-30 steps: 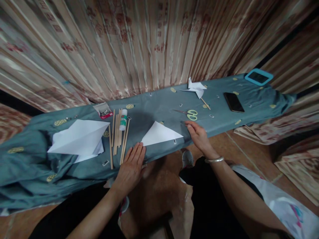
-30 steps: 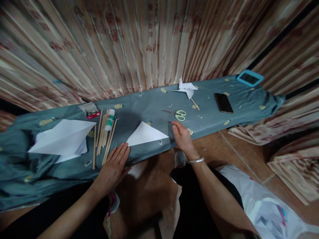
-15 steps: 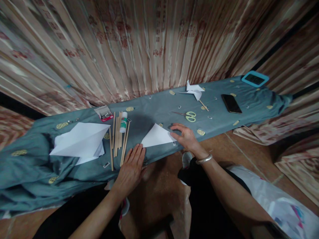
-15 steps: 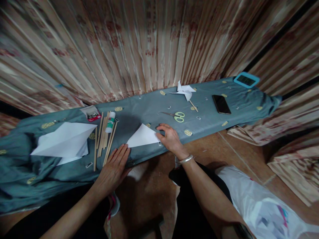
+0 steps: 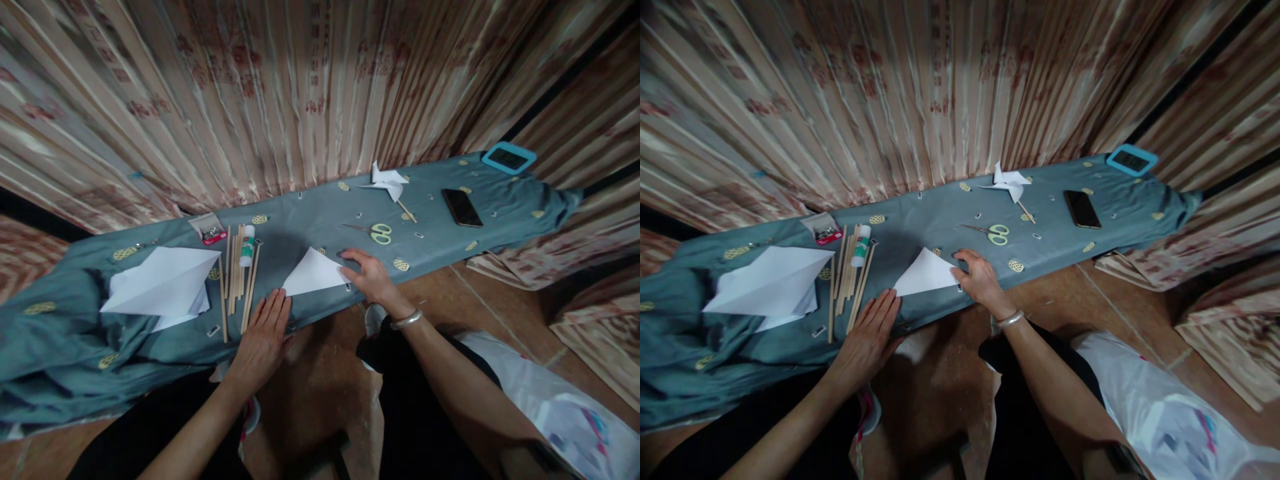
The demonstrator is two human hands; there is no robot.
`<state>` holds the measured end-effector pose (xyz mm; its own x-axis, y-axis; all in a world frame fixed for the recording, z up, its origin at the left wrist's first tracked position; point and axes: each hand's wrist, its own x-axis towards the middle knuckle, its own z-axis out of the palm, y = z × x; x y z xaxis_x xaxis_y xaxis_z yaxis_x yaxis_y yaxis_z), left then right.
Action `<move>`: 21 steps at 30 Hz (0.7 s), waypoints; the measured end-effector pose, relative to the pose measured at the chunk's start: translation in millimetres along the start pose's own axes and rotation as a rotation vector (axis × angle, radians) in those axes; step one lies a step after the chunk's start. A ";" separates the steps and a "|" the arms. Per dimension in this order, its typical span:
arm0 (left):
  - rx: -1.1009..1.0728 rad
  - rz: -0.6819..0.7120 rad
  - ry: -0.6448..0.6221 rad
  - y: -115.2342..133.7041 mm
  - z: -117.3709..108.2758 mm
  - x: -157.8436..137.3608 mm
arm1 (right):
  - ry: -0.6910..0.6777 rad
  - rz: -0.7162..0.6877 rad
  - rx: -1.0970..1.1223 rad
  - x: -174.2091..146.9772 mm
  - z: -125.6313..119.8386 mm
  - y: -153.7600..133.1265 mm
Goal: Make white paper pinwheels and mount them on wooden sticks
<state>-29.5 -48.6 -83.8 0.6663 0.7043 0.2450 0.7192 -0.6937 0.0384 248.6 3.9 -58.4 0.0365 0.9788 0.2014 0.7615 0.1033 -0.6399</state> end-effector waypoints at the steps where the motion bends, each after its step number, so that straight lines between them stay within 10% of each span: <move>1: 0.002 0.000 0.000 0.2 0.4 -0.2 | -0.017 0.000 -0.020 0.0 0.3 0.2; 21: -0.117 -0.028 0.015 -3.1 -2.4 -3.0 | 0.050 0.082 0.307 12.3 -22.8 17.2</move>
<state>-34.1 -48.9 -82.3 0.6424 0.7221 0.2567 0.7093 -0.6870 0.1579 276.9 13.7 -50.0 0.1269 0.9770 0.1711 0.5245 0.0803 -0.8476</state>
